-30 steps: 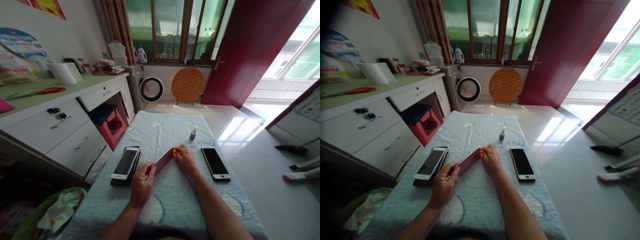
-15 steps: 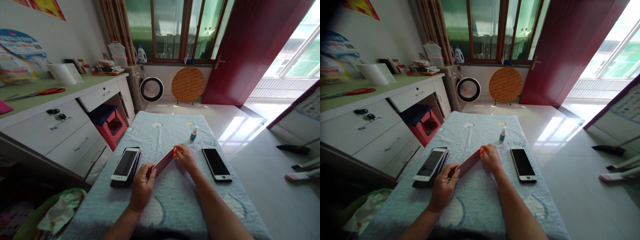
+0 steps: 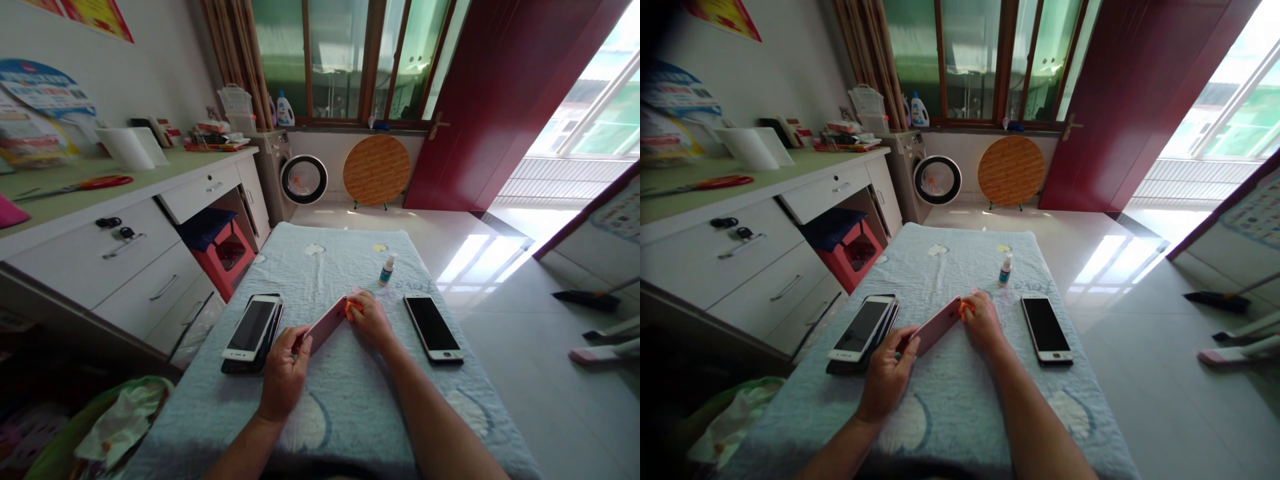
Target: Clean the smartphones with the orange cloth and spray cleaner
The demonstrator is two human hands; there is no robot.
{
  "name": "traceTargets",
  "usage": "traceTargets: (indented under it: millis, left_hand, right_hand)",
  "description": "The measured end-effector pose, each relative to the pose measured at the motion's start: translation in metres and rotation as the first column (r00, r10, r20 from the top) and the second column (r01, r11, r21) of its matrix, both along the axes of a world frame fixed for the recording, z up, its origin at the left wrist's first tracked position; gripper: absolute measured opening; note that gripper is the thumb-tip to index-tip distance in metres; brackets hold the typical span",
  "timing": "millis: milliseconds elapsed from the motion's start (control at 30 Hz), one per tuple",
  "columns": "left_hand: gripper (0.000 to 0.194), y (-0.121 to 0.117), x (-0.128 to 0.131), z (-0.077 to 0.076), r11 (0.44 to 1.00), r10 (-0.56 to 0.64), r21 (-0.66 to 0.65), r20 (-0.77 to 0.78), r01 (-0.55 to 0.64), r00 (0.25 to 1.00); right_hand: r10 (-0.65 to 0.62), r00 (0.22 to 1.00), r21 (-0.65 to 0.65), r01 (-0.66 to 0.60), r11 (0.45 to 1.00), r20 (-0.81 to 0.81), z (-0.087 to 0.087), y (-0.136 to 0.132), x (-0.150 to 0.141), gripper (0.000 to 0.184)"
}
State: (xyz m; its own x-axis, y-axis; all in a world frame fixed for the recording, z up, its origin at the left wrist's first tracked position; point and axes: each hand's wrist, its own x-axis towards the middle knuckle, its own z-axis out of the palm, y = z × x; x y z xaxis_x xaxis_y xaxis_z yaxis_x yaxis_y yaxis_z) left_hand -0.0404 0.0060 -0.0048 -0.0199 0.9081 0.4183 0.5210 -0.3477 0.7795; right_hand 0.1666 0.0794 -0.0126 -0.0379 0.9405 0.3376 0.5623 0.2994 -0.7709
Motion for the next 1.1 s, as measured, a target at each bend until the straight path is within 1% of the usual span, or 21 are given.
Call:
traceTargets:
  millis: [67, 133, 200, 267, 367, 433, 533, 600, 733, 833, 933, 1033, 1100]
  left_hand:
    - [0.018, 0.0, 0.0, 0.0, 1.0, 0.013, -0.014, 0.007, -0.012, 1.0]
    - [0.019, -0.001, 0.0, 0.001, 0.999, 0.027, -0.032, 0.019, -0.026, 0.999]
    - [0.02, -0.002, 0.0, 0.002, 0.998, 0.025, -0.062, 0.049, -0.022, 0.998]
    - [0.021, -0.003, 0.0, 0.002, 0.994, -0.006, -0.107, 0.096, 0.017, 0.995]
    - [0.026, -0.005, 0.0, 0.001, 0.984, -0.043, -0.162, 0.165, 0.07, 0.985]
    - [0.029, -0.006, 0.001, 0.0, 0.982, -0.061, -0.165, 0.189, 0.092, 0.98]
    - [0.028, -0.008, 0.002, 0.0, 0.985, -0.106, -0.113, 0.17, 0.127, 0.98]
    - [0.026, -0.01, 0.003, 0.002, 0.985, -0.153, -0.066, 0.127, 0.162, 0.98]
    - [0.023, -0.013, 0.005, 0.007, 0.966, -0.258, 0.023, 0.017, 0.258, 0.966]
    - [0.024, -0.013, 0.006, 0.009, 0.963, -0.255, 0.079, -0.051, 0.258, 0.966]
    - [0.025, -0.012, 0.006, 0.01, 0.968, -0.235, 0.075, -0.076, 0.241, 0.969]
    - [0.023, -0.01, 0.006, 0.011, 0.968, -0.243, 0.045, -0.068, 0.246, 0.968]
    - [0.021, -0.01, 0.005, 0.011, 0.965, -0.259, 0.027, -0.052, 0.261, 0.964]
  right_hand:
    - [-0.01, 1.0, 0.002, 0.01, 1.0, 0.023, 0.001, -0.003, -0.003, 0.023]
    - [-0.056, 0.998, 0.016, 0.055, 0.998, 0.028, 0.004, -0.005, -0.005, 0.022]
    - [-0.126, 0.992, 0.066, 0.125, 0.99, -0.001, 0.008, -0.006, -0.007, 0.021]
    - [-0.165, 0.985, 0.136, 0.171, 0.976, -0.053, 0.012, -0.007, -0.008, 0.02]
    - [-0.131, 0.986, 0.186, 0.148, 0.971, -0.1, 0.014, -0.007, -0.01, 0.019]
    - [-0.103, 0.99, 0.168, 0.119, 0.979, -0.098, 0.012, -0.007, -0.011, 0.021]
    - [-0.079, 0.994, 0.127, 0.088, 0.988, -0.073, 0.007, -0.005, -0.014, 0.027]
    - [-0.068, 0.997, 0.11, 0.072, 0.991, -0.045, 0.004, -0.005, -0.015, 0.029]
    - [-0.02, 0.999, 0.077, 0.018, 0.997, 0.033, 0.002, -0.006, -0.014, 0.026]
    - [-0.017, 0.99, 0.01, 0.016, 1.0, 0.138, 0.002, -0.009, -0.013, 0.024]
    - [-0.065, 0.974, -0.022, 0.071, 0.997, 0.215, 0.001, -0.012, -0.012, 0.021]
    - [-0.096, 0.968, -0.023, 0.104, 0.994, 0.23, 0.002, -0.013, -0.012, 0.021]
    - [-0.093, 0.971, -0.012, 0.098, 0.995, 0.22, 0.003, -0.013, -0.013, 0.021]
